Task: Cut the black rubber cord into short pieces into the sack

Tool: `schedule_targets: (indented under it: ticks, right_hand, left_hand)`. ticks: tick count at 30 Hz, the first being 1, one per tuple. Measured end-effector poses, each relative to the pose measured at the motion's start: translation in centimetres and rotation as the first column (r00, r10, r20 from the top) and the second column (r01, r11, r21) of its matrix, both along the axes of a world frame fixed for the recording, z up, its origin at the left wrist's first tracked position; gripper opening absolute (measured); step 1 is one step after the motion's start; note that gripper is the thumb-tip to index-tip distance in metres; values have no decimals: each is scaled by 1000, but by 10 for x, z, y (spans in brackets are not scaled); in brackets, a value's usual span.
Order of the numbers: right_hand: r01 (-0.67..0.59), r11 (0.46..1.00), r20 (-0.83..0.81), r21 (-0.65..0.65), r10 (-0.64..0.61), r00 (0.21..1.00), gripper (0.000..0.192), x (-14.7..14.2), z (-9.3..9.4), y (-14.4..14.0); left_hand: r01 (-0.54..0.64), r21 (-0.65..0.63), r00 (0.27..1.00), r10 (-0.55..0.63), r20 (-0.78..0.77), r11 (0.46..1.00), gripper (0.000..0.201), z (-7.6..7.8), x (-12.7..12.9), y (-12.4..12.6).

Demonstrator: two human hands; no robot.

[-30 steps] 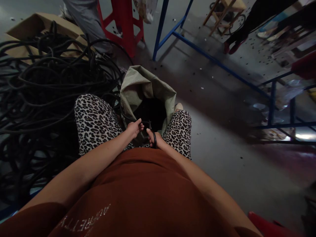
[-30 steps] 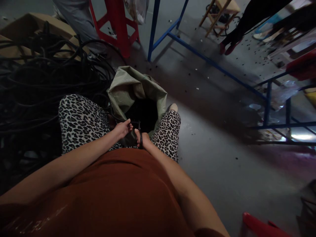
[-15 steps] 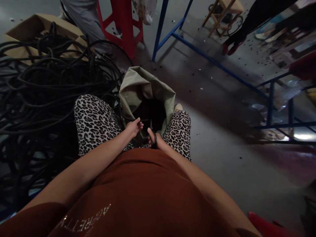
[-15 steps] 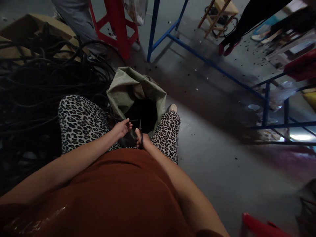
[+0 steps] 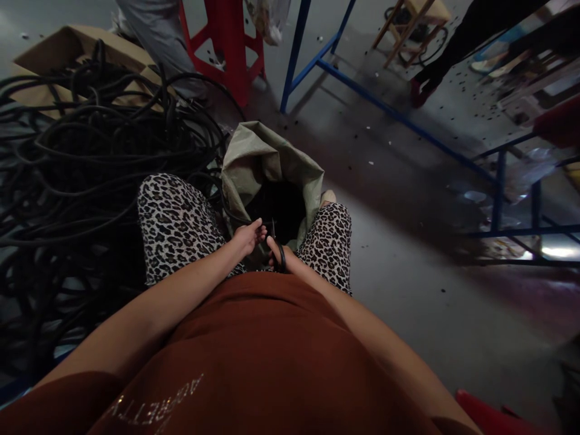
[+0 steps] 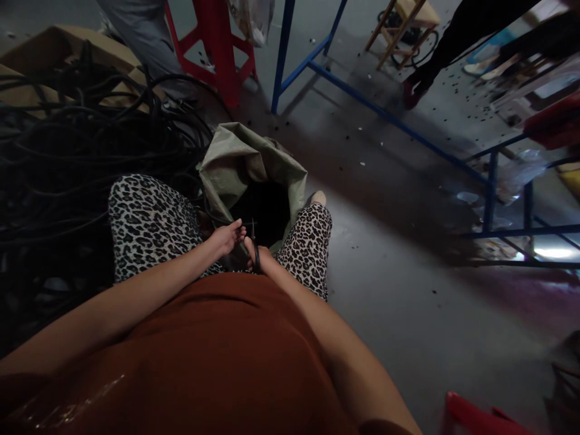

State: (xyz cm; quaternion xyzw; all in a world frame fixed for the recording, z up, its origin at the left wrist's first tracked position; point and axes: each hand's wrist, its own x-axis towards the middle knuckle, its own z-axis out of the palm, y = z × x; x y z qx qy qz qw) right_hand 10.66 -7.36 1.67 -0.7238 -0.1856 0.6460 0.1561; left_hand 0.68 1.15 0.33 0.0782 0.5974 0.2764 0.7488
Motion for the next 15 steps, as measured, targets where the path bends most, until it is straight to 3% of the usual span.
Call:
schedule_targets:
  ticks: [15]
  right_hand:
    - [77,997,-54,-21,-78,995,59,-1,8,2]
  left_hand:
    - [41,13,999,-41,-22,999,20,6,1,-2]
